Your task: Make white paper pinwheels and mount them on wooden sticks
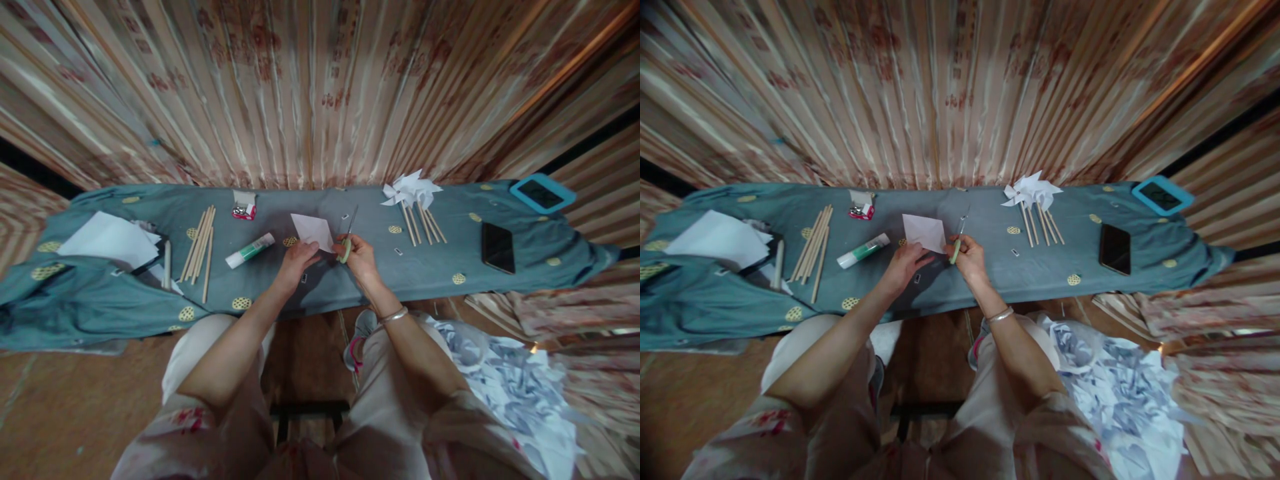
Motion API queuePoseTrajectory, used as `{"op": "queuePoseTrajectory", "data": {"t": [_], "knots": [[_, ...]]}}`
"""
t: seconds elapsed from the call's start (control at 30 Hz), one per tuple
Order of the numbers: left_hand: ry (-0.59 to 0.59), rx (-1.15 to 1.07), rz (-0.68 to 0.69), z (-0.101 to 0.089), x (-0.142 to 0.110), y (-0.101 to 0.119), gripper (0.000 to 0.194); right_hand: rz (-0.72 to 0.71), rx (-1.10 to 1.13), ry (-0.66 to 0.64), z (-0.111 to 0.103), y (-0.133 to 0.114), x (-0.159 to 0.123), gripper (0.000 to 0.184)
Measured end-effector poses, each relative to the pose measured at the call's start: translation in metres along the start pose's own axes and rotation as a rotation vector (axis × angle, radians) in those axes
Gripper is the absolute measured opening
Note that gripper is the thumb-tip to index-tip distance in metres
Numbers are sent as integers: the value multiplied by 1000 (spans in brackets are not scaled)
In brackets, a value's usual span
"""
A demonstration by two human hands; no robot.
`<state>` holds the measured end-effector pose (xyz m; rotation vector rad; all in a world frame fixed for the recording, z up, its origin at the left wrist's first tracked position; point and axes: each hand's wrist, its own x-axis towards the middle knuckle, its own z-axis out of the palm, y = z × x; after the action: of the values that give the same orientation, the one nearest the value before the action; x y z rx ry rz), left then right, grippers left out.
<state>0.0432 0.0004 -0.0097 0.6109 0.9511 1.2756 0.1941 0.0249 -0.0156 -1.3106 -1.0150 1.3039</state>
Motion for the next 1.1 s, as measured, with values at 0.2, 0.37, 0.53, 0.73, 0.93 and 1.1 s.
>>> {"op": "queuePoseTrajectory", "data": {"t": [0.2, 0.37, 0.53, 0.73, 0.93, 1.1], "knots": [[107, 93, 48, 2, 1, -2, 26, -10, -51, -55, 9, 6, -2, 45], [190, -63, 42, 1, 1, 0, 22, -21, -75, -94, 16, 6, -9, 45], [261, -172, 6, -2, 5, 9, 13, -14, -76, -142, 17, 2, -13, 51], [248, -213, 20, -8, 9, 24, 8, 36, -80, -312, 5, -10, -24, 55], [206, -223, 12, -10, 10, 31, 19, 154, -135, -631, -3, -16, -36, 52], [204, -208, -43, -6, 9, 31, 22, 182, -150, -691, -3, -14, -36, 51]]}}
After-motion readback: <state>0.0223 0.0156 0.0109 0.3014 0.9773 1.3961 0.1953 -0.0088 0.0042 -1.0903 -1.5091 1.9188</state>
